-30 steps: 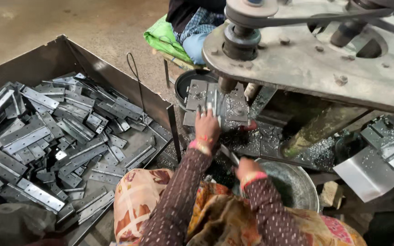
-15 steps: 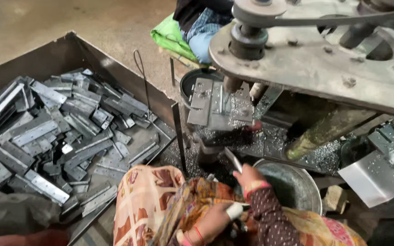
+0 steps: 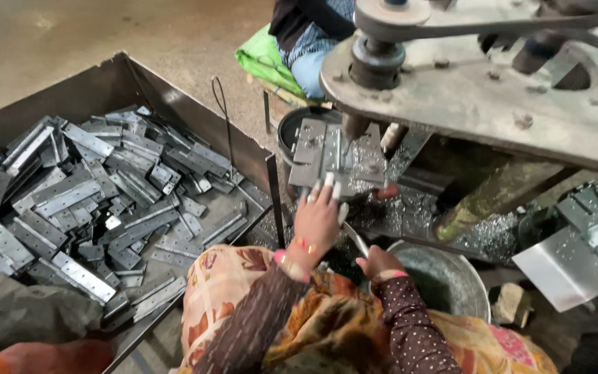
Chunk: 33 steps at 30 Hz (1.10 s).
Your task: The person operates a manual press machine to process metal pieces. They pick up metal pieces from a bin, place them into the machine, and pull a lever to activate the press. The processed pieces are then dropped back into the bin.
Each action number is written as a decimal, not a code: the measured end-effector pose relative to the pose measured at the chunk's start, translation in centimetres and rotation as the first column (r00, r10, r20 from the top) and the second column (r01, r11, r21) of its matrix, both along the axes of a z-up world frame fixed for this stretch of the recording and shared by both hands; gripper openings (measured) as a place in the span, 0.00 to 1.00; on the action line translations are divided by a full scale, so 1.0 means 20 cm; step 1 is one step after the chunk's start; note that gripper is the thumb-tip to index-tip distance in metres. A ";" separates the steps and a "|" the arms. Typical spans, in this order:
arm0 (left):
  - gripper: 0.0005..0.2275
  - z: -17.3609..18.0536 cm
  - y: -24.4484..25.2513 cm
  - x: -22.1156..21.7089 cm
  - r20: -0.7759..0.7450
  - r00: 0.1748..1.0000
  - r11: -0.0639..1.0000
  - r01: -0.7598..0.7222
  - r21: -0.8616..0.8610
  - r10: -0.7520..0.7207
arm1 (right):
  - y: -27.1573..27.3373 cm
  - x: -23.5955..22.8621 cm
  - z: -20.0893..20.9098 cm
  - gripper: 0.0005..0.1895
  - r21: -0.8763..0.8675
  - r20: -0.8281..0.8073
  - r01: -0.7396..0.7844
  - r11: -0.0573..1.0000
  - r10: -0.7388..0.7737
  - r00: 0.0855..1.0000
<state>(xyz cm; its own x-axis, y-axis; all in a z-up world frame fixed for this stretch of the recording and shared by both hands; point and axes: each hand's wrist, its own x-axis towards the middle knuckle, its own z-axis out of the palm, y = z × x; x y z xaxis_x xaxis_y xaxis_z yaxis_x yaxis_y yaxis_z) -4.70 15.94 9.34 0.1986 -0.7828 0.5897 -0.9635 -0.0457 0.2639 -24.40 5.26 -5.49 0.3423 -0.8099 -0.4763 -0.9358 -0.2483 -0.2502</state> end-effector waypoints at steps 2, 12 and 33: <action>0.14 -0.04 -0.23 0.09 0.122 0.990 0.970 -0.102 0.220 0.076 | -0.05 0.06 0.16 0.28 0.024 -0.065 -0.025 0.999 0.027 0.998; 0.19 -0.22 -0.71 0.33 0.047 0.990 0.876 -0.140 0.461 0.134 | 0.04 0.05 0.22 0.26 0.015 -0.088 -0.028 0.999 0.029 0.996; 0.04 -0.65 0.93 1.22 0.085 0.759 0.675 -0.618 0.402 0.645 | -0.15 -0.25 -0.15 0.36 -0.391 -0.128 -0.233 0.890 0.198 0.972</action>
<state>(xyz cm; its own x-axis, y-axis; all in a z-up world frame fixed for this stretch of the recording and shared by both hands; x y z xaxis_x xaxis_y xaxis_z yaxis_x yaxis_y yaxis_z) 19.62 34.63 -3.59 0.7540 -0.6114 0.2400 -0.6502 -0.7467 0.1406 -29.34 2.35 -8.43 0.5043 -0.8483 -0.1614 -0.8605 -0.5093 -0.0112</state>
